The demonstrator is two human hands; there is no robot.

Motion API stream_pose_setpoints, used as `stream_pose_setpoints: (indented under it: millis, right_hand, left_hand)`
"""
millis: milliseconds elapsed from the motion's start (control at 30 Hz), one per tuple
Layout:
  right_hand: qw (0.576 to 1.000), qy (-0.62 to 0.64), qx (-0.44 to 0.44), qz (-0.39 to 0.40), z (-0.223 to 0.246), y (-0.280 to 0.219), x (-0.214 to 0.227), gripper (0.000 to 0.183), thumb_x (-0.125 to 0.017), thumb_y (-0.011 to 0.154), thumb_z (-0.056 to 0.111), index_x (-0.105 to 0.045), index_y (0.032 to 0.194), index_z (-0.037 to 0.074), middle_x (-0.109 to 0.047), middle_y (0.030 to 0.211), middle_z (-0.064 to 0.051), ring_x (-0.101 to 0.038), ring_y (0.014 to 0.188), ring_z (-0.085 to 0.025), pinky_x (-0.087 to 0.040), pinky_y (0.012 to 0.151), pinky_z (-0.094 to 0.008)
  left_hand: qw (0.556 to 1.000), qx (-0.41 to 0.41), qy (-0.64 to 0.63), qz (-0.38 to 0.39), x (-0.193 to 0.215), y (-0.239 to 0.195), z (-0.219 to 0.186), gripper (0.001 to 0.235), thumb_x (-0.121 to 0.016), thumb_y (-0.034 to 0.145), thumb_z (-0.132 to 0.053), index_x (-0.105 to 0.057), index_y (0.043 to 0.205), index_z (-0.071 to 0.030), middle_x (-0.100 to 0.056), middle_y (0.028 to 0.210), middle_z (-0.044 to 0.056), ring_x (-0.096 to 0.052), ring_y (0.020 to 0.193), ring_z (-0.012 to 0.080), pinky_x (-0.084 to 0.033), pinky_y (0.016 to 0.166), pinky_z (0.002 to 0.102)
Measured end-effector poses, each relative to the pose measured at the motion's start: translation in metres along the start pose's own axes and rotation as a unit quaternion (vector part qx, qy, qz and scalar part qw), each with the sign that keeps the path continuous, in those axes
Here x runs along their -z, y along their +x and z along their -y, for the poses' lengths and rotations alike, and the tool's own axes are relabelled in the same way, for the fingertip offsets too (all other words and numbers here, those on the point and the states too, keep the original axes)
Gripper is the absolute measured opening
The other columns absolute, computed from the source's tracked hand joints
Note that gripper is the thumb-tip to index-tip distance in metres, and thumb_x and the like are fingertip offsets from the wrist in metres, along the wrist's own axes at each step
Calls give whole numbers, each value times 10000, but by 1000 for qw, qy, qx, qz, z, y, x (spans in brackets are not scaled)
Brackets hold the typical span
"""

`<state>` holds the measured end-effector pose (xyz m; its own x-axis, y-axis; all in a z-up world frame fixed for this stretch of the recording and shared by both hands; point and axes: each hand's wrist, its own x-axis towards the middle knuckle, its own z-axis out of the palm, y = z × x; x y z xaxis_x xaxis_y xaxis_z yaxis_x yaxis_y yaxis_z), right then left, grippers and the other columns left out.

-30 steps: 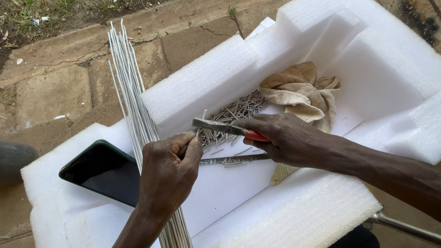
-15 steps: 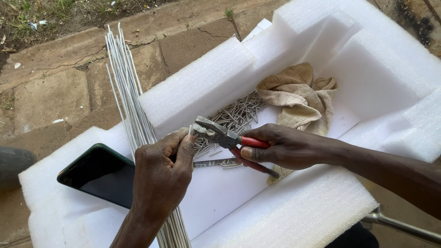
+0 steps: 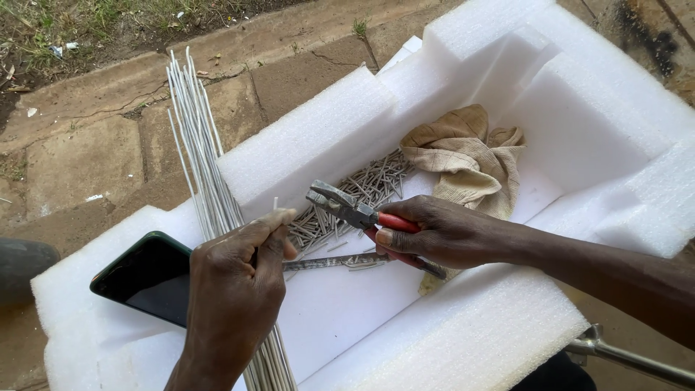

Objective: Cutting thin metal rods into smaller segments using pliers over a styrofoam container.

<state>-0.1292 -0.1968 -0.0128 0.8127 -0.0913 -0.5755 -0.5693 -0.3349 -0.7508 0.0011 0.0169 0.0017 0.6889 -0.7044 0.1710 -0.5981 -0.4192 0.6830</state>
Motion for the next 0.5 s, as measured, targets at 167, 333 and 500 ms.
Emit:
stream_pose_setpoints:
  millis: [167, 333, 500]
  right_hand:
    - [997, -33, 44, 56, -1, -4, 0, 330, -545, 995, 402, -689, 876, 130, -643, 713, 14, -578, 597, -112, -451, 560, -277]
    - [992, -44, 7, 116, 5, -11, 1, 210, -556, 999, 299, -700, 966, 150, -550, 713, 16, -503, 586, -115, -420, 547, -282]
    - [990, -22, 7, 136, -2, -16, 4, 329, -554, 967, 421, -706, 961, 129, -737, 840, -18, -674, 705, -115, -585, 662, -258]
  left_hand:
    - [998, -12, 64, 25, 5, -12, 14, 250, -627, 932, -136, -784, 1116, -74, -808, 796, 14, -789, 807, 167, -576, 774, 341]
    - [995, -15, 78, 64, 1, -20, 20, 279, -563, 927, -81, -787, 1091, -105, -798, 822, -15, -760, 754, 199, -553, 689, 376]
    - [995, 58, 36, 70, 1, -15, -3, 210, -596, 900, -84, -797, 891, -147, -813, 744, -69, -500, 396, 94, -443, 464, 284]
